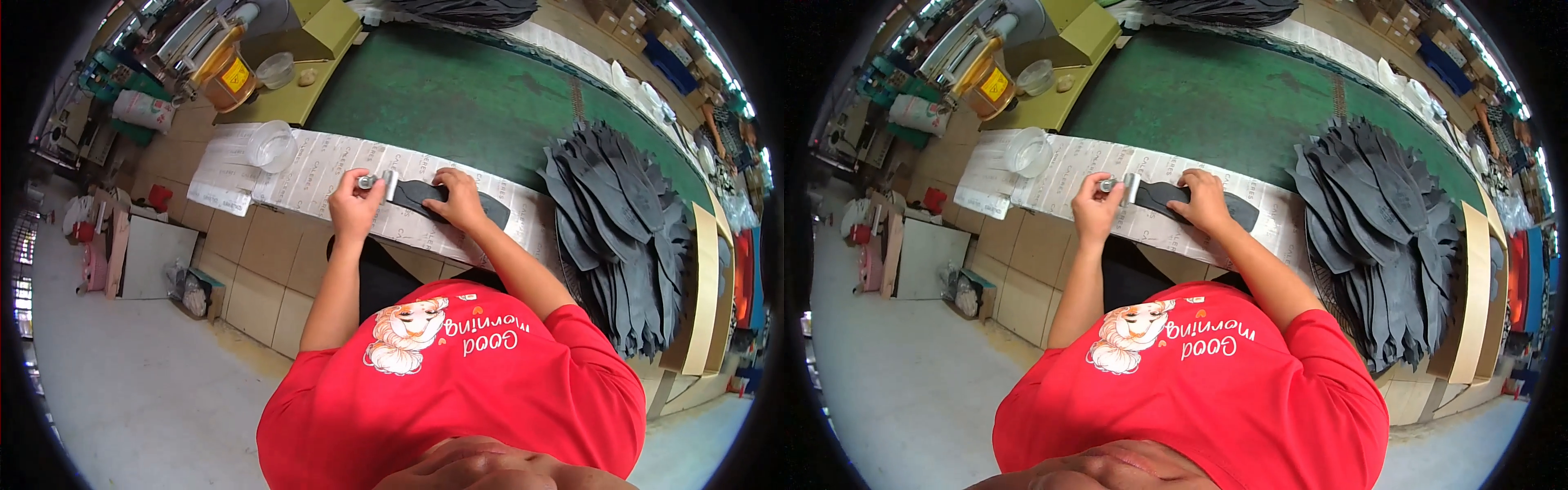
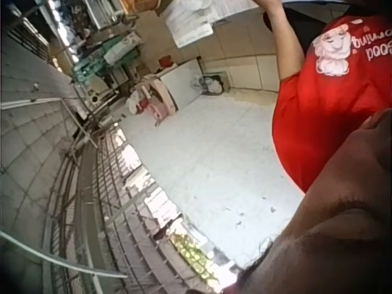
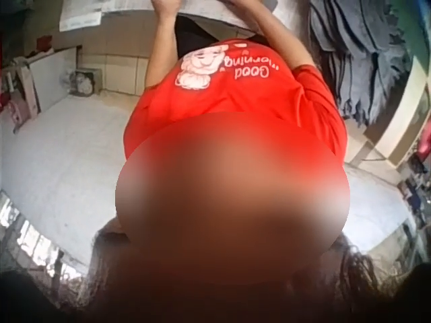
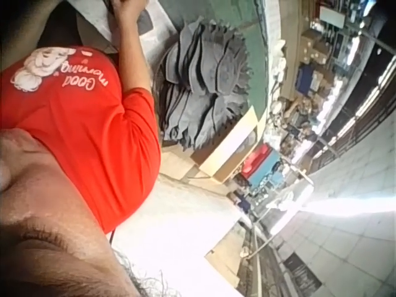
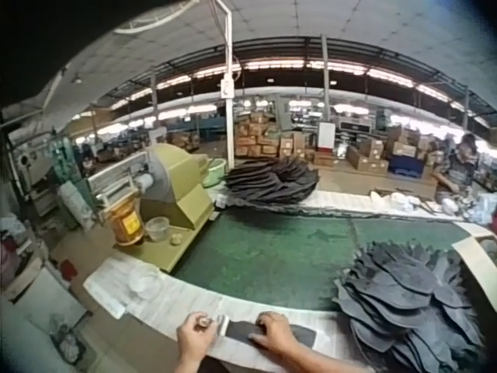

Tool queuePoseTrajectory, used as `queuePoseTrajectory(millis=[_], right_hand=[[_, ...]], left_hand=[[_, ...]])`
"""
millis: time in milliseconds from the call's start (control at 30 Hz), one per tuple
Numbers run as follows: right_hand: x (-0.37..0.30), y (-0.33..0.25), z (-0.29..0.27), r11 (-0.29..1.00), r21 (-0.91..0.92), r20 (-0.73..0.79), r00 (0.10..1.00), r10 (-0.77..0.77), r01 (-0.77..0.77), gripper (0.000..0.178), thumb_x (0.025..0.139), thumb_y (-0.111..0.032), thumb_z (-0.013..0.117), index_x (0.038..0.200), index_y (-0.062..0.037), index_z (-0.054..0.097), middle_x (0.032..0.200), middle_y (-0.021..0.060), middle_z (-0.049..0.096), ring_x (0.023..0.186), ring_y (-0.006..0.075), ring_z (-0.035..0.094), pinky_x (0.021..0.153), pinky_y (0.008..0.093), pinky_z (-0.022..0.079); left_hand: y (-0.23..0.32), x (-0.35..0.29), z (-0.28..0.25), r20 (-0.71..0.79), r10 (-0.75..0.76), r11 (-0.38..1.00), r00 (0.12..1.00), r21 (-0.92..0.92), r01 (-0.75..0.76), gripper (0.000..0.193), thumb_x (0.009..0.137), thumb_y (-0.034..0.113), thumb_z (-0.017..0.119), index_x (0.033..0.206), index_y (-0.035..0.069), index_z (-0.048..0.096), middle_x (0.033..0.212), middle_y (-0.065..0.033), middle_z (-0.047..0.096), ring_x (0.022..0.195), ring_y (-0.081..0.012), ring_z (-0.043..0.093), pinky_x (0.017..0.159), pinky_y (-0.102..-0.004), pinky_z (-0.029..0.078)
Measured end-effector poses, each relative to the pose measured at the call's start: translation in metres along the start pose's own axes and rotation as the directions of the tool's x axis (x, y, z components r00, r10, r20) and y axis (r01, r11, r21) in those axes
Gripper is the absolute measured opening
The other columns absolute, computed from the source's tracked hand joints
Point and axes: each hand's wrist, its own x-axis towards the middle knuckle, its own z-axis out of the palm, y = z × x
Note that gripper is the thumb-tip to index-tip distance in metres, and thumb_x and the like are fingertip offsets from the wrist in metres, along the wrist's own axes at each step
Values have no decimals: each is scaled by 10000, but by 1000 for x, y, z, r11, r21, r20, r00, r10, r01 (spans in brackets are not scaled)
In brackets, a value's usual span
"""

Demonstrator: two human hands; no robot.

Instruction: The recorder is applying a liquid adhesive or ink to the perimeter of shoe insoles using a specialized applicator tool and stacking them.

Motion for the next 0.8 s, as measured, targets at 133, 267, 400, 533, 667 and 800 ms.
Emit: queuePoseTrajectory(millis=[133,267,400,533,667,800], right_hand=[[-16,-13,-5,955,-295,-213,972,-96,30,532,659,-331,805,1094,-51,679,1286,165,552,1219,327,493,1056,476,310],[-17,1,-3,991,-125,-222,973,-62,35,530,659,-321,801,1098,-50,679,1281,151,557,1214,318,496,1051,450,330],[-20,0,2,987,-141,-332,935,-121,78,500,648,-268,792,1070,-33,664,1256,133,568,1180,311,510,1017,421,366],[-22,0,2,980,-121,-422,885,-197,161,477,614,-214,788,1025,-26,635,1209,119,576,1152,310,519,979,413,389],[-23,-1,3,978,-105,-443,871,-210,182,470,601,-202,787,1006,-31,622,1190,117,574,1146,311,520,960,412,402],[-24,-1,1,972,-83,-471,851,-232,219,460,602,-199,789,993,-35,612,1180,113,568,1134,315,521,948,413,412]], left_hand=[[9,-7,9,31,61,991,998,115,-64,307,756,211,777,982,51,644,689,-103,673,625,-211,676,590,-328,521],[13,-9,24,78,78,988,994,128,-87,303,751,213,776,975,60,641,690,-98,675,618,-228,675,594,-341,525],[16,-13,40,100,130,981,986,128,-143,283,741,207,771,956,78,641,677,-78,662,607,-242,659,598,-370,511],[16,-11,50,189,309,908,932,235,-348,305,725,195,774,979,81,650,684,-74,654,603,-231,637,639,-379,495],[-1,14,40,116,306,879,945,346,-327,295,727,213,758,969,84,648,721,-105,655,644,-301,637,647,-432,490],[-14,37,14,-24,211,888,977,421,-182,312,724,213,772,978,80,648,728,-93,654,631,-282,628,621,-405,488]])
